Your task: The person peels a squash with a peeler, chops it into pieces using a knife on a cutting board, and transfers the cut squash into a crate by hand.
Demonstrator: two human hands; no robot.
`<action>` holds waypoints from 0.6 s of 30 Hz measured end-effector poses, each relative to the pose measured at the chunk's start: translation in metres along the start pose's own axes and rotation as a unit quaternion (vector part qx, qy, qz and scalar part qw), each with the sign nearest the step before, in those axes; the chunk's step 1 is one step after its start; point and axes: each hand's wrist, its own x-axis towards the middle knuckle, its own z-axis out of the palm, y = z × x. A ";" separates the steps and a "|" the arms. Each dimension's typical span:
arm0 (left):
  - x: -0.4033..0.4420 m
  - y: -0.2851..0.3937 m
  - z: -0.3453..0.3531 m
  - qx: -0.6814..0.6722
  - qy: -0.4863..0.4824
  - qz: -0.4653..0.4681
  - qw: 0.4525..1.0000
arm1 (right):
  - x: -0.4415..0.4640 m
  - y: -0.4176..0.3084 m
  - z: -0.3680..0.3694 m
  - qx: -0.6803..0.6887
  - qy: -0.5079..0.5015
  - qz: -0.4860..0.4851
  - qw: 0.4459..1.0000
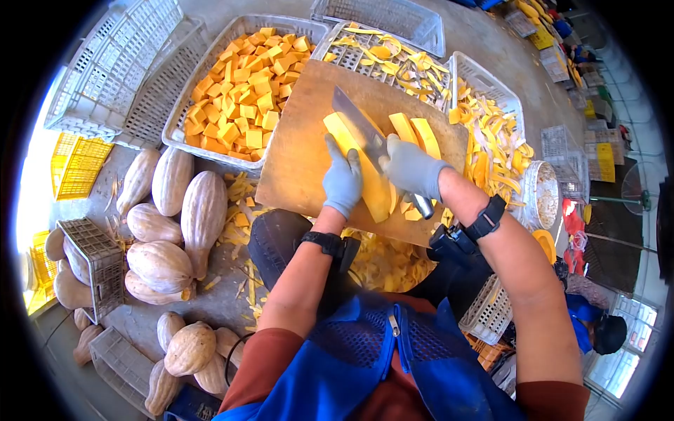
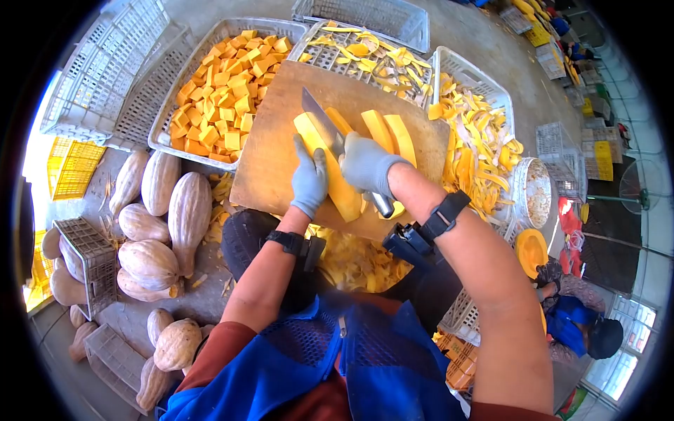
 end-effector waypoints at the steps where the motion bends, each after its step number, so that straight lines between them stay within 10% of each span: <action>1: -0.001 0.000 0.000 -0.001 -0.004 -0.001 1.000 | -0.001 -0.004 -0.002 -0.006 0.000 0.004 1.000; 18: -0.005 0.008 -0.018 0.114 -0.072 -0.003 0.991 | 0.028 0.011 0.021 -0.003 0.025 0.008 1.000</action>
